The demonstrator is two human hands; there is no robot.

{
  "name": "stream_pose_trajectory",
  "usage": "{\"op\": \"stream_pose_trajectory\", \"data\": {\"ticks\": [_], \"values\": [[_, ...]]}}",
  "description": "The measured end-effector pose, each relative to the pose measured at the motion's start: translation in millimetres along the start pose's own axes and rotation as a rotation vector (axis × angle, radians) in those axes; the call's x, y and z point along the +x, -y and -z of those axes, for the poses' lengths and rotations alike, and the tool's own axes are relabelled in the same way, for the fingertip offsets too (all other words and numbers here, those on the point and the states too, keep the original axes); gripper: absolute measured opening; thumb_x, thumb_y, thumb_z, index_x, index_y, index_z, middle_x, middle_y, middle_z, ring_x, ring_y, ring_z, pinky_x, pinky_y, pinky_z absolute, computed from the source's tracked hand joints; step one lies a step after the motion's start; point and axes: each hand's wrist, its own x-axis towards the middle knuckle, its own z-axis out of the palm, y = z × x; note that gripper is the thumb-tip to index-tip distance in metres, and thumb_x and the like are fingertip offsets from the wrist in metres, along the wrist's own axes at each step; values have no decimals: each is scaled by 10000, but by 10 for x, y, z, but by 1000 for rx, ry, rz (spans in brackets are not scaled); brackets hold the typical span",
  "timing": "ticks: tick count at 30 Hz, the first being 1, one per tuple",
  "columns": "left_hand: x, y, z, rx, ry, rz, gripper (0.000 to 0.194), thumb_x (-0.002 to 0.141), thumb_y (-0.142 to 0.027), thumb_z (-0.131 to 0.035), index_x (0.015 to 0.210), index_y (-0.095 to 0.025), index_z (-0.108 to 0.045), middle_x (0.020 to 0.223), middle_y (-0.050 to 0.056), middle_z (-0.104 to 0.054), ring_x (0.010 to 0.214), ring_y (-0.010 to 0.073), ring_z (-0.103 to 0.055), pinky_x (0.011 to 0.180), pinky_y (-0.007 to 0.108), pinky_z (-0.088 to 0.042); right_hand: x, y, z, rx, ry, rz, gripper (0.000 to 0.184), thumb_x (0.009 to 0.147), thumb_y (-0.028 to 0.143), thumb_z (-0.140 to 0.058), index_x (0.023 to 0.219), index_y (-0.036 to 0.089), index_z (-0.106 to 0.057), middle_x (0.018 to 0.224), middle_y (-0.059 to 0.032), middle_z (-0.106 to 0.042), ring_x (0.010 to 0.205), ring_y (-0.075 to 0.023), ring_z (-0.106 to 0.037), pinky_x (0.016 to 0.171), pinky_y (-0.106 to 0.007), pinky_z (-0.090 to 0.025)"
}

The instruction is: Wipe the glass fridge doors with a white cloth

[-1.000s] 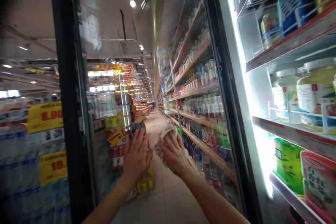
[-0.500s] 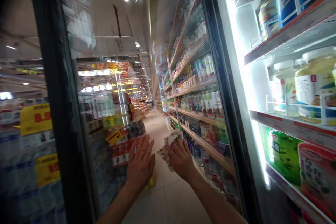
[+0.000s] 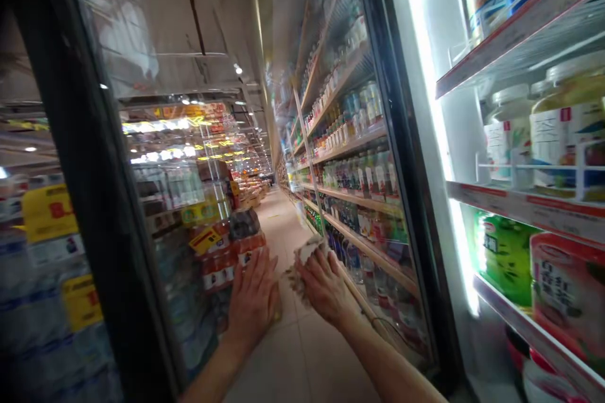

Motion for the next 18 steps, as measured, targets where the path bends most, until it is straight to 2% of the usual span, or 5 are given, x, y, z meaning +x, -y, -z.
{"op": "stream_pose_trajectory", "data": {"ticks": [2, 5, 8, 14, 18], "values": [[-37, 3, 11, -4, 22, -2, 389, 827, -119, -439, 1210, -117, -510, 1317, 122, -486, 1363, 185, -208, 1125, 389, -133, -104, -273, 53, -23, 7, -40, 475, 833, 160, -420, 1298, 250, -445, 1256, -85, -548, 1343, -253, -299, 1068, -502, -291], [-58, -5, 30, -7, 36, -5, 403, 816, -108, -443, 1214, -114, -506, 1312, 123, -491, 1366, 180, -197, 1125, 383, -133, -95, -804, 141, -96, -103, -359, 495, 859, 166, -373, 1351, 216, -365, 1381, -132, -423, 1360, -273, -258, 1042, -554, -299], [-44, -57, 16, -7, 35, 22, 400, 816, -120, -450, 1211, -117, -509, 1326, 126, -475, 1365, 195, -201, 1124, 401, -140, 103, -896, 161, -88, -219, -521, 497, 875, 177, -334, 1370, 207, -324, 1448, -131, -323, 1370, -268, -230, 1048, -560, -293], [42, -226, -138, -33, 59, -43, 408, 834, -126, -428, 1236, -122, -492, 1329, 102, -475, 1351, 189, -242, 1130, 396, -127, 164, -223, 57, 20, 11, -57, 477, 836, 161, -421, 1308, 230, -435, 1308, -88, -516, 1363, -254, -257, 1076, -496, -292], [60, -241, -184, -22, 65, -23, 434, 829, -121, -436, 1262, -126, -470, 1334, 92, -468, 1345, 184, -259, 1131, 385, -125, -16, -666, 119, -49, -36, -163, 472, 845, 172, -411, 1312, 242, -429, 1317, -90, -507, 1348, -249, -292, 1066, -504, -301]]}}
